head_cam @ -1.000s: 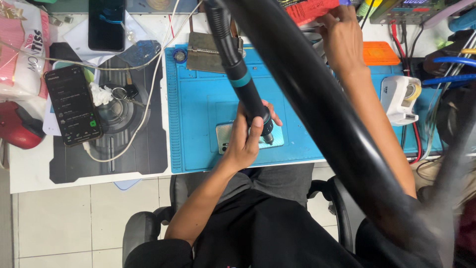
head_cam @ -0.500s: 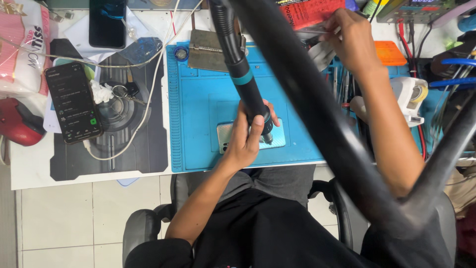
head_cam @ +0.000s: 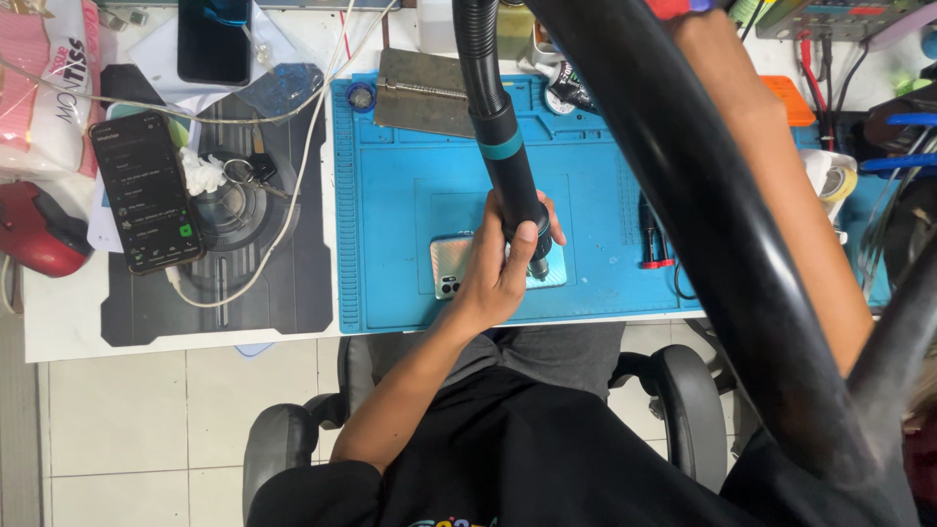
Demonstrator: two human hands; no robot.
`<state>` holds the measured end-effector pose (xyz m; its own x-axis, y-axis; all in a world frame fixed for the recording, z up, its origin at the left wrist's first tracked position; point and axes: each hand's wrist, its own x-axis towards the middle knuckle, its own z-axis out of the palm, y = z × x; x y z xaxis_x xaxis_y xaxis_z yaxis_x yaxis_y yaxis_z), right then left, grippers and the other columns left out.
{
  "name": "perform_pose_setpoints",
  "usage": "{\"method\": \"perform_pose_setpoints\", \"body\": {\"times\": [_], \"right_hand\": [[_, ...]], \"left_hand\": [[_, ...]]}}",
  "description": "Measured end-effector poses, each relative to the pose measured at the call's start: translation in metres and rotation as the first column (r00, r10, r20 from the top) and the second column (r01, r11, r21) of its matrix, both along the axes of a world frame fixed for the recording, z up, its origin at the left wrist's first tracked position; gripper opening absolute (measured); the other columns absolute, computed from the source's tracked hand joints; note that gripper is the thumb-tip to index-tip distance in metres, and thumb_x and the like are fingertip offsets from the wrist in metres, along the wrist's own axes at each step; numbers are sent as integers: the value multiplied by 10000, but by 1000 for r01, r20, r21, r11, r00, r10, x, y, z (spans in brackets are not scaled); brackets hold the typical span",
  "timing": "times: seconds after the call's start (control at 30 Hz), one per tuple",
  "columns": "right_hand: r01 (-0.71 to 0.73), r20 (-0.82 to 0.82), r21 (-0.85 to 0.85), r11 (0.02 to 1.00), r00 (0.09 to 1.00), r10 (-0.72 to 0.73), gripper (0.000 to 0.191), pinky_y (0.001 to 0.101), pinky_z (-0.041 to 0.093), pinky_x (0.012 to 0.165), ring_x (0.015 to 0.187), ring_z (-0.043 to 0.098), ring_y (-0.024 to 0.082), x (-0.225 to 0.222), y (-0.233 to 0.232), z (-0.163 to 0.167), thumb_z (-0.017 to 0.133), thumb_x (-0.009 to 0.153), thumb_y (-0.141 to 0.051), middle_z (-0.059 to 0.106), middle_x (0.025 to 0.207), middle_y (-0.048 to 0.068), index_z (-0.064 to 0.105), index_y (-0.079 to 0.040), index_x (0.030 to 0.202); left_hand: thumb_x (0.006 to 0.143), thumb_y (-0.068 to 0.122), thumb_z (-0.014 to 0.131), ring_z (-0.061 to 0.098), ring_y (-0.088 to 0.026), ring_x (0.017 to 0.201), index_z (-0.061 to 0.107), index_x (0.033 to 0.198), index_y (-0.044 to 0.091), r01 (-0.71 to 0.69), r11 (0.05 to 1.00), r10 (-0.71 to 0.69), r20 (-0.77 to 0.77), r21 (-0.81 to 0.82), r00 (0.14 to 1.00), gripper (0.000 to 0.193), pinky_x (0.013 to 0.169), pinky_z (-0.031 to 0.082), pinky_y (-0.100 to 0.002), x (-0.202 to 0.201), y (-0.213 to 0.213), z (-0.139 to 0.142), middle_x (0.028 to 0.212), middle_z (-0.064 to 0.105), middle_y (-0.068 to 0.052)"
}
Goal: The person heats the back of a smartphone with a heat gun, rotating the phone to warm its edges, then pries at the back cover with a plastic card. They spray cleaning solution onto the phone and continue working the cover with the card, then handle the phone over a black device on the mat.
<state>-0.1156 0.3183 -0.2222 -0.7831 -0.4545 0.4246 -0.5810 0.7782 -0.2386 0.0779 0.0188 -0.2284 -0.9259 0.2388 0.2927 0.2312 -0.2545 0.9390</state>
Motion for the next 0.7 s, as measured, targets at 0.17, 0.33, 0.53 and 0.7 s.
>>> {"method": "perform_pose_setpoints", "body": {"times": [0.17,0.33,0.53,0.7], "right_hand": [[-4,-52,35,999,999,5,257,428,565,760,908,685,383,-9,1,-2,712,963,76,640,1094,264,613,110,1198],[6,-39,-97,995,999,-10,278,402,603,769,936,711,365,3,5,-8,698,963,80,628,1119,290,612,130,1222],[94,23,-175,980,996,-91,183,371,626,825,942,748,321,11,16,-33,782,1088,-101,675,1052,226,664,38,1108],[107,67,-201,974,993,-95,374,406,617,837,1054,747,358,2,28,-44,765,1127,-193,703,1151,254,554,69,1291]], "left_hand": [[1153,425,404,645,-166,973,416,1328,40,-15,1000,15,4,-18,1000,423,910,517,-355,1,-2,-1,1030,604,-82],[1161,415,402,643,-165,983,416,1330,41,-10,1000,10,10,-16,1000,411,932,515,-359,2,-2,-2,1037,611,-85],[1161,414,397,640,-164,988,414,1339,42,-15,999,16,9,-30,1000,413,940,510,-362,1,-2,-3,1033,620,-84],[1161,413,400,631,-166,985,411,1348,38,-8,1000,8,16,-23,1000,419,930,501,-358,2,0,-3,1046,614,-93]]}}
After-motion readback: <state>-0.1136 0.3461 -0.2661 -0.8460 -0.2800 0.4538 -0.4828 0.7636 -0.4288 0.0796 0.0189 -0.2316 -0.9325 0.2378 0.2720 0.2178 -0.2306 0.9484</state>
